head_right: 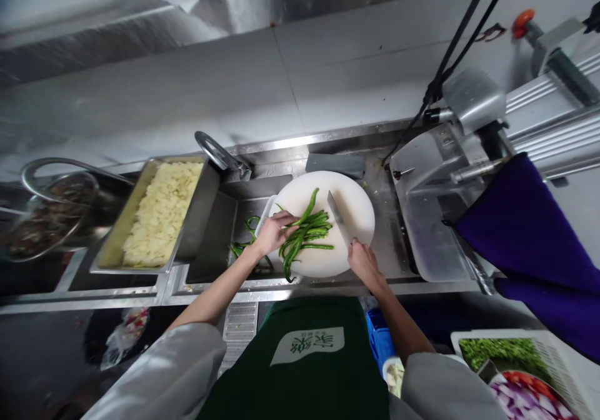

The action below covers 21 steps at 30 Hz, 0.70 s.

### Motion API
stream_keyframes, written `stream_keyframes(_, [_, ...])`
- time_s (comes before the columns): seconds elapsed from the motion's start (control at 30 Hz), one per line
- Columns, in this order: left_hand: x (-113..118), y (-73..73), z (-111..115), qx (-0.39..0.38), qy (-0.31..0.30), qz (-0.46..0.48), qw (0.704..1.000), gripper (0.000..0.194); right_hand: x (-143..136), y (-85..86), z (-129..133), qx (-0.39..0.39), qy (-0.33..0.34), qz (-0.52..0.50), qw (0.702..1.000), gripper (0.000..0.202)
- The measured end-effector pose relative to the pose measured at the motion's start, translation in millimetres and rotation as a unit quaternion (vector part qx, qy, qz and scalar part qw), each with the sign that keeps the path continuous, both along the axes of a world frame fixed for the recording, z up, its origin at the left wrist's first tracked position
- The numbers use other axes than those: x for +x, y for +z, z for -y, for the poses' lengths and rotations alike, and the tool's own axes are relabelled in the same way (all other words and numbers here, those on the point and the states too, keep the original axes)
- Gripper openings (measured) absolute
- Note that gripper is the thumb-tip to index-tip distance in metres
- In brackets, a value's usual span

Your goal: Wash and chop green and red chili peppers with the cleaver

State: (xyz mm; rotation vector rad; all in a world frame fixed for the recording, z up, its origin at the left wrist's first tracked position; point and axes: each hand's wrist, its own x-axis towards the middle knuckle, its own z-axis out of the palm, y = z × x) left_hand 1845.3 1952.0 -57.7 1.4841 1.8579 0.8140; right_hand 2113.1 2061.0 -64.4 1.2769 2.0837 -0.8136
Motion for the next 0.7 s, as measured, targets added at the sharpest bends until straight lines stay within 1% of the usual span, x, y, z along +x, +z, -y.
stream_keyframes(0.03, [-4,-7.9,6,-0.027,-0.054,-0.043,0.997,0.019,0,-0.5,0,0.001,0.0,0.0,1.0,0.028])
stream_keyframes(0.1, [-13,-22.1,16,-0.077,-0.146,-0.103,0.981,0.02,1,-1.1,-1,-0.001,-0.001,0.001,1.0,0.028])
stream_keyframes(0.13, [-16,-27.2,19,-0.09,-0.173,-0.124,0.973,0.021,1,-1.2,0,-0.001,-0.001,0.0,1.0,0.029])
stream_keyframes(0.17, [-18,-30.9,21,-0.094,-0.181,-0.142,0.969,0.024,0,-1.0,0,-0.002,0.001,0.0,1.0,0.029])
stream_keyframes(0.23, [-15,-36.1,18,-0.09,-0.15,-0.176,0.969,0.039,-2,0.1,3,-0.001,0.005,0.003,1.0,0.029])
stream_keyframes(0.27, [-9,-38.9,14,-0.094,-0.125,-0.196,0.968,0.051,-5,1.0,5,0.002,0.008,0.006,1.0,0.029])
stream_keyframes(0.33, [14,-47.5,4,-0.123,-0.097,-0.24,0.958,0.081,-11,3.1,10,0.008,0.018,0.014,1.0,0.03])
stream_keyframes(0.37, [28,-53.4,-1,-0.143,-0.098,-0.263,0.949,0.092,-14,4.2,12,0.01,0.026,0.016,0.999,0.03])
stream_keyframes(0.4, [43,-59.9,-4,-0.162,-0.102,-0.285,0.939,0.098,-16,5.1,14,0.01,0.034,0.017,0.999,0.031])
stream_keyframes(0.43, [58,-66.4,-6,-0.175,-0.099,-0.307,0.93,0.097,-18,6.0,16,0.007,0.041,0.016,0.999,0.031])
stream_keyframes(0.47, [71,-72.4,-7,-0.183,-0.092,-0.328,0.922,0.092,-19,6.7,16,0.005,0.044,0.017,0.999,0.031])
stream_keyframes(0.53, [89,-81.0,-4,-0.178,-0.068,-0.361,0.913,0.081,-19,7.7,15,0.005,0.038,0.022,0.999,0.031])
stream_keyframes(0.6, [97,-84.7,2,-0.157,-0.05,-0.37,0.914,0.077,-19,8.5,15,0.013,0.027,0.033,0.999,0.03])
stream_keyframes(0.7, [94,-85.7,7,-0.122,-0.029,-0.341,0.932,0.082,-19,9.2,18,0.023,0.042,0.039,0.998,0.031])
